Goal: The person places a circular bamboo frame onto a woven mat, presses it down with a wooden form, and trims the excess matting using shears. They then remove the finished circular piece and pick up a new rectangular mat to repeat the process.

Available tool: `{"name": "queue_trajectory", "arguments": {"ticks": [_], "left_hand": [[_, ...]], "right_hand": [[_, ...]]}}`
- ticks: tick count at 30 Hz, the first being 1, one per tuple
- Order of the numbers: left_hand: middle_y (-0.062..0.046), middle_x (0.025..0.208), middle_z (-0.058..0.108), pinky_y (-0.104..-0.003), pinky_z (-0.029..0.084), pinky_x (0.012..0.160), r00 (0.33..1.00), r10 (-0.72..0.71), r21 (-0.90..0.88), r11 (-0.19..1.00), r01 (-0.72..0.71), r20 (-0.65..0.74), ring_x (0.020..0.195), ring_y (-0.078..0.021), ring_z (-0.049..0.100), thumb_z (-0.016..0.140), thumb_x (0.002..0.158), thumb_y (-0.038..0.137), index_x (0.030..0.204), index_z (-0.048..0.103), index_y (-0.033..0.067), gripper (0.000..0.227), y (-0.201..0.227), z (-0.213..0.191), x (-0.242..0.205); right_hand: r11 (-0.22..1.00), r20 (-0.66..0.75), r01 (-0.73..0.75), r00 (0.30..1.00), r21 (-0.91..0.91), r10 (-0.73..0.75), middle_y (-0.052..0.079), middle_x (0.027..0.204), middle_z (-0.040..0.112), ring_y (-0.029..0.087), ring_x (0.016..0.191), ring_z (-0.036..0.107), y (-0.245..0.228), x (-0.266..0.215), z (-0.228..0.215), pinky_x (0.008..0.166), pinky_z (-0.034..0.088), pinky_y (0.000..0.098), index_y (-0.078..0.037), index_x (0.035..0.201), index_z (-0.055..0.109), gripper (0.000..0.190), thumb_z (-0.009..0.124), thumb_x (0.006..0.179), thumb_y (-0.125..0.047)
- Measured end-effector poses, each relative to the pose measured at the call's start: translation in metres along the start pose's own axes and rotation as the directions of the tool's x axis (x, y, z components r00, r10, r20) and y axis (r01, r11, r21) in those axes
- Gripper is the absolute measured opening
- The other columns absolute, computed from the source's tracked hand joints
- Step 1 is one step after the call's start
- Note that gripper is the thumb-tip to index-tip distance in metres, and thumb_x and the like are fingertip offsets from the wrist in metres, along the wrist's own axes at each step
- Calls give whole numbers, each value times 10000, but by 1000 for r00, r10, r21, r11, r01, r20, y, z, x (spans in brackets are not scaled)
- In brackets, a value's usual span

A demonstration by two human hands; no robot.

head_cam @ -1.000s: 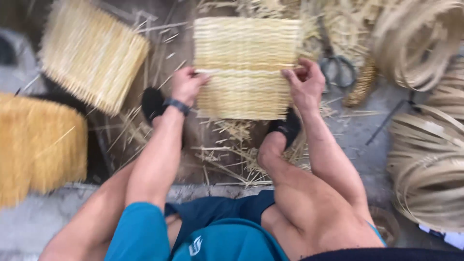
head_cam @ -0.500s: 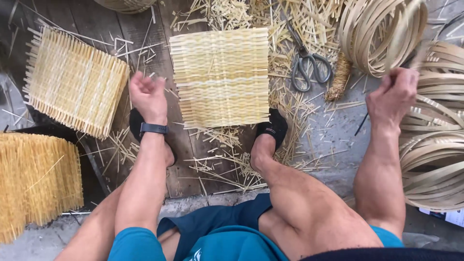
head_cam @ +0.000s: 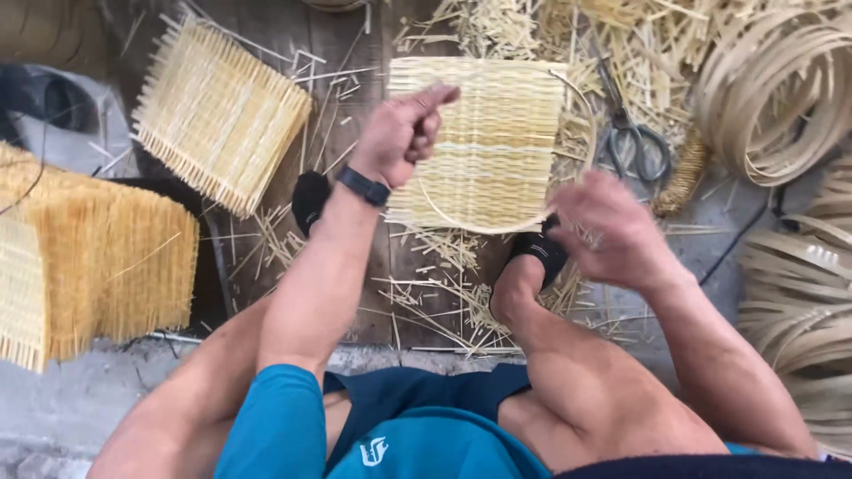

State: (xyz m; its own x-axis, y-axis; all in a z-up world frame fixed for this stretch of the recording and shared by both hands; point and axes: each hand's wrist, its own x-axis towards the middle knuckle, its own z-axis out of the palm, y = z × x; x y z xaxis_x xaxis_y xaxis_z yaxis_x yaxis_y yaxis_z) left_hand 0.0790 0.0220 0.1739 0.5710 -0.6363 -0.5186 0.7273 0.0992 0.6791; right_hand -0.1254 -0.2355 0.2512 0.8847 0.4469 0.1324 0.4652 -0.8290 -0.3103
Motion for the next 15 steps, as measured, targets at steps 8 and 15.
{"name": "queue_trajectory", "arguments": {"ticks": [8, 15], "left_hand": [[52, 673, 534, -212, 316, 435, 1000, 14, -244, 970, -17, -15, 507, -48, 398, 661, 1047, 262, 1207, 675, -39, 341, -47, 22, -33], [-10, 808, 693, -269, 486, 540, 984, -152, 76, 986, 146, 88, 700, -106, 589, 470, 890, 690, 1065, 769, 63, 716, -30, 61, -13]], "right_hand": [[779, -319, -522, 716, 347, 621, 58, 921, 695, 165, 802, 613, 70, 18, 52, 694, 516, 391, -32, 1120, 769, 171, 770, 1064, -194], [979, -315, -79, 939, 186, 135, 56, 958, 658, 160, 859, 609, 24, 59, 35, 644, 496, 324, -64, 1053, 780, 76, 793, 1031, -135]]}}
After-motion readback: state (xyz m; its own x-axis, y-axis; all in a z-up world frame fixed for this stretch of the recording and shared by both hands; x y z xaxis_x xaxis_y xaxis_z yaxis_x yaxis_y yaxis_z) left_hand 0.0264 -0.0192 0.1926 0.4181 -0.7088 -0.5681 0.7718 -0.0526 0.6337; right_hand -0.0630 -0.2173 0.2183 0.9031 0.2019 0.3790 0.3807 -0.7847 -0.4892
